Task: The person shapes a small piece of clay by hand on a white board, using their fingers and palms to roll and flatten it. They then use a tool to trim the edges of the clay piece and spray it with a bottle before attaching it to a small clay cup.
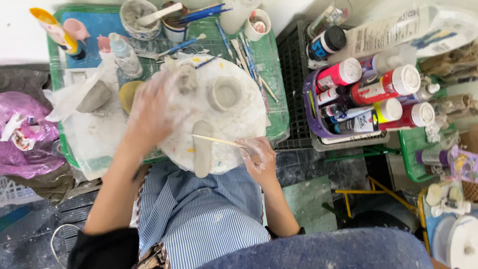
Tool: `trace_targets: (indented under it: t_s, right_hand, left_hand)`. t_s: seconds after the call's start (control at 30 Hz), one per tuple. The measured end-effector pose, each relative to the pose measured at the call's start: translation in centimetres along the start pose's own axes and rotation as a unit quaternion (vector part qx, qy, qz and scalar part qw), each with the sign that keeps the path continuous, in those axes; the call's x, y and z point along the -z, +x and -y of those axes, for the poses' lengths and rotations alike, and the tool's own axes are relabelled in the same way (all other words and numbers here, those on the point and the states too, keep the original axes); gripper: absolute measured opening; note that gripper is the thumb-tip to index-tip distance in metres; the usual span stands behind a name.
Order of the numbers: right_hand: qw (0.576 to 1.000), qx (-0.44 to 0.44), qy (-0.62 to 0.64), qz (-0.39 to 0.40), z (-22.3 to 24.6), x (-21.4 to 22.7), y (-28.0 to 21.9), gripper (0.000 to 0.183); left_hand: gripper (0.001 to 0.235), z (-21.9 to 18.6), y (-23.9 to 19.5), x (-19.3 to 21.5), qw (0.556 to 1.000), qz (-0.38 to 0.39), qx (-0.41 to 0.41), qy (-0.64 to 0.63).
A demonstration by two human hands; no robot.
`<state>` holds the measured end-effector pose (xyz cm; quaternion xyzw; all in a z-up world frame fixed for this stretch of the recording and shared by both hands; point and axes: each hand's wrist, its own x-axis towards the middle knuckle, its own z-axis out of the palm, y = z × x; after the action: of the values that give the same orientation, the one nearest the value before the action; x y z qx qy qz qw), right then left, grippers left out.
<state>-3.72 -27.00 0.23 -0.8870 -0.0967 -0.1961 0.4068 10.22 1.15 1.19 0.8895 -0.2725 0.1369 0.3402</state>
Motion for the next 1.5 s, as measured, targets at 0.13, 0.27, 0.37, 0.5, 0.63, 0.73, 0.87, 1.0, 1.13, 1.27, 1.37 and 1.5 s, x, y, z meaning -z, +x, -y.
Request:
trace_targets:
  t_s: [0.13, 0.27, 0.37, 0.5, 0.63, 0.73, 0.87, 1.0, 1.13, 1.27, 1.37, 1.5]
  right_hand:
    - [0.999, 0.009, -0.020, -0.026, -1.3, -1.6, -0.1, 0.026]
    - [0.966, -0.177, 0.167, -0.086, -4.8, -4.1, -1.3, 0.025]
    - [0.951, -0.150, 0.239, -0.128, -5.8, -4.6, -1.5, 0.025]
    - [0.946, -0.155, 0.260, -0.113, -6.2, -4.3, -2.1, 0.026]
    - [0.941, -0.144, 0.291, -0.091, -5.1, -3.7, -1.8, 0.024]
    - [0.969, -0.120, 0.216, -0.004, -3.5, -2.4, -1.3, 0.023]
    - [0.997, 0.022, -0.001, 0.070, -1.1, -2.2, 0.5, 0.026]
    - [0.985, 0.121, -0.094, 0.075, 0.1, -3.1, 0.8, 0.027]
    - [0.982, 0.115, -0.128, 0.075, 0.5, -4.0, 0.2, 0.032]
    - [0.961, 0.121, -0.215, 0.124, 2.9, -5.8, -2.4, 0.061]
    - [0.927, 0.083, -0.306, 0.201, 4.5, -6.2, -2.7, 0.088]
    - [0.932, 0.082, -0.268, 0.231, 4.6, -6.2, -1.5, 0.097]
  left_hand:
    - [0.058, -3.7, -5.6, -0.4, 0.990, 0.091, 0.078, 0.069]
    - [0.070, -5.8, -5.5, -3.2, 0.994, 0.054, 0.058, 0.072]
    - [0.065, -6.1, -5.0, -3.8, 0.994, -0.012, 0.023, 0.109]
    - [0.041, -4.9, -5.1, -4.4, 0.981, 0.091, 0.124, -0.119]
    - [0.047, -3.6, -4.3, -3.6, 0.975, 0.069, 0.127, -0.166]
    - [0.051, -2.3, -3.3, -3.0, 0.998, -0.035, 0.005, 0.054]
    - [0.037, -1.5, -4.5, -1.2, 0.994, -0.073, 0.059, 0.051]
    - [0.040, -2.5, -8.2, -0.3, 0.996, -0.055, 0.062, -0.026]
    - [0.042, -3.5, -10.3, -0.8, 0.998, -0.061, 0.013, -0.001]
    - [0.041, -3.0, -11.6, -2.6, 0.991, -0.051, -0.006, 0.121]
    - [0.049, -3.5, -13.1, -3.3, 0.984, -0.049, -0.065, 0.157]
    - [0.093, -3.8, -13.3, -2.9, 0.992, 0.032, -0.042, 0.118]
